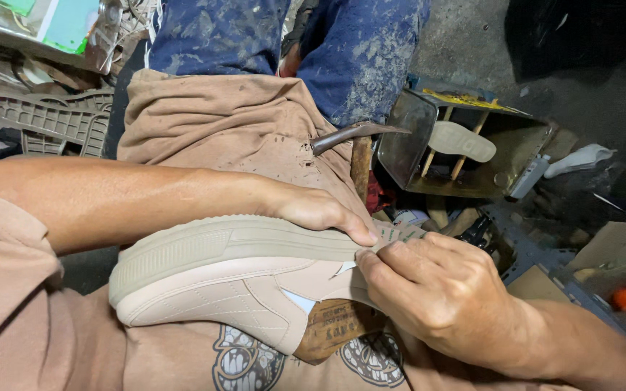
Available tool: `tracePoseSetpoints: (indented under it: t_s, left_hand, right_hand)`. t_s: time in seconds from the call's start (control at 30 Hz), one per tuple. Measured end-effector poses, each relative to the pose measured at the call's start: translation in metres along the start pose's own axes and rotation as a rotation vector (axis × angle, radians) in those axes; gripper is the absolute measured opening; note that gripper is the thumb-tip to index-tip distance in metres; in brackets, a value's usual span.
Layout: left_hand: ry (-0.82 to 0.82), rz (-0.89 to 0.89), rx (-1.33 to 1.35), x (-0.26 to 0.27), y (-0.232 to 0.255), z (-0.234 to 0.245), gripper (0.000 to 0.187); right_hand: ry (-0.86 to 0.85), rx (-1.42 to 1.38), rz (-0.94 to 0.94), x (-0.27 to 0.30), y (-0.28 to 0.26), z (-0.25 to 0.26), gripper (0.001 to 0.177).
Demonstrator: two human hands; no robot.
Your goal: The person uses a hammer to tap the sole and heel of a beige shoe held on their lap. They then use a white plastic scraper to clean or smooth the shoe's surface. The workspace is cluttered with various shoe parts and tools.
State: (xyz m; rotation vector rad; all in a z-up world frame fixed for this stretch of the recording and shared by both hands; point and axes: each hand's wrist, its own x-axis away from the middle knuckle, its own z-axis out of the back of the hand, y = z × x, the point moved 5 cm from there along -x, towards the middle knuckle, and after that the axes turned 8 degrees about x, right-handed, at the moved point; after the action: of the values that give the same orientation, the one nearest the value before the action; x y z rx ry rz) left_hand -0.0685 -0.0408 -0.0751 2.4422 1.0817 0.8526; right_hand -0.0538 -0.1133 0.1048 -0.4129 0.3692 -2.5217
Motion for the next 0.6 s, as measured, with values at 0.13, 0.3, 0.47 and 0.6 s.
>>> tracePoseSetpoints:
  t_s: [0.13,0.3,0.47,0.6]
  left_hand:
    - [0.034,0.023,0.017,-0.011,-0.008,-0.002,0.033]
    - [0.005,-0.008,-0.009,-0.036,-0.016,-0.007,0.031]
    - [0.054,0.096,0.038,0.012,0.011,0.000,0.039]
    - [0.079,0.134,0.005,0.015,0.012,0.000,0.040]
  right_hand:
    - [-0.002,-0.033,0.016,0.000,-0.001,0.001,0.016]
    - [-0.107,0.038,0.011,0.011,0.001,-0.004,0.014]
    - [0.029,-0.049,-0.027,-0.001,0.002,0.001,0.018]
    - [0.036,-0.098,-0.005,0.005,0.002,-0.001,0.015]
